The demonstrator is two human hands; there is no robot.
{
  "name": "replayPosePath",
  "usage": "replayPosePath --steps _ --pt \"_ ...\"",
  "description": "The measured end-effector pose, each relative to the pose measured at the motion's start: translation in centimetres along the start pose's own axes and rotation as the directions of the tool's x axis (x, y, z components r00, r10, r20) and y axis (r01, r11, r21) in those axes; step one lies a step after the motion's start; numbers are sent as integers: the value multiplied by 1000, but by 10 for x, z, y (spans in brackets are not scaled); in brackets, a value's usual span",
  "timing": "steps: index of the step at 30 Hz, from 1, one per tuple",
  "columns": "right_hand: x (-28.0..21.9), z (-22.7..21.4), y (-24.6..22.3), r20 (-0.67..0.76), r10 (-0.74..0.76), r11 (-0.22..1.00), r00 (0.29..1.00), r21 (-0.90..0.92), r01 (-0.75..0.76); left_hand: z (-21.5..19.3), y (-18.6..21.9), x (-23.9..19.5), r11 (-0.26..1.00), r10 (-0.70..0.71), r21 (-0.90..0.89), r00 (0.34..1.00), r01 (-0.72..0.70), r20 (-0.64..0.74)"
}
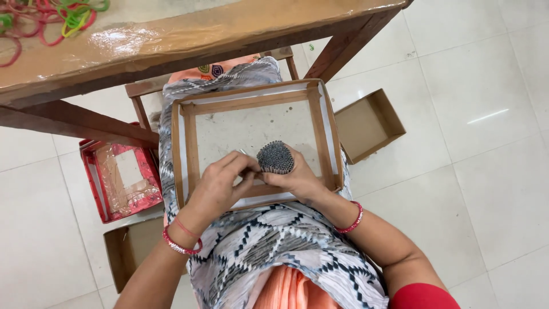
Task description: The person sits with a tray on their lap and inserts metal wick holders into small brown cylindrical candle bases. They gather the holders from the tray, insert them into the bases, and then place the assembled candles onto a nearby table. Finally, they move a red box of wick holders onto their lap.
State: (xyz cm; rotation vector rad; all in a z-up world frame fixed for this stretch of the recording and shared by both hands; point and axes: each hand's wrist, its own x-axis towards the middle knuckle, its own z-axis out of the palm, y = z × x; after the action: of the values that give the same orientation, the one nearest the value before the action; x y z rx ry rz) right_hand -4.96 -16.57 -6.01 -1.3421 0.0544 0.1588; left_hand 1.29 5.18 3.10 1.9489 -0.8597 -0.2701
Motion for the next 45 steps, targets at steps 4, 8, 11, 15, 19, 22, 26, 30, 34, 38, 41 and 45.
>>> replayPosePath --steps 4,8,11,15,19,22,26,30,34,38,41,45 --pt "5 -4 -13 -55 202 956 978 226 -185 4 -22 5 999 -18 36 994 22 -109" --pt "0 -23 7 -154 333 901 930 343 -266 14 -67 -12 898 -48 431 995 81 -88" --pt "3 -15 4 -176 340 877 924 415 -243 15 -57 -8 952 -190 225 977 208 -97" --pt "1 5 -3 -166 358 884 919 377 -276 24 -15 0 967 -251 -73 964 245 -92" --pt "4 0 5 -161 343 841 926 491 -226 32 -15 4 973 -203 -132 971 187 -122" --pt "3 -10 -5 -245 370 844 896 492 -214 45 -34 4 978 -190 59 973 199 -131" --pt "-3 -22 -7 -280 328 871 902 459 -175 58 -54 1 920 -124 360 986 156 -111" --pt "-7 -15 -13 -283 308 876 908 456 -155 48 -33 11 950 -288 91 951 298 -112" --pt "-8 -3 -6 -258 266 899 929 414 -143 47 0 15 929 -315 -228 947 293 -63" --pt "-5 -7 -5 -276 299 889 914 429 -161 36 -7 21 967 -236 -120 967 224 -98" --pt "-2 -23 1 -311 294 855 904 508 -104 34 -41 22 927 -330 145 936 346 -121" --pt "1 -31 -1 -335 271 851 902 521 -62 52 -61 26 856 -329 377 935 354 -132"
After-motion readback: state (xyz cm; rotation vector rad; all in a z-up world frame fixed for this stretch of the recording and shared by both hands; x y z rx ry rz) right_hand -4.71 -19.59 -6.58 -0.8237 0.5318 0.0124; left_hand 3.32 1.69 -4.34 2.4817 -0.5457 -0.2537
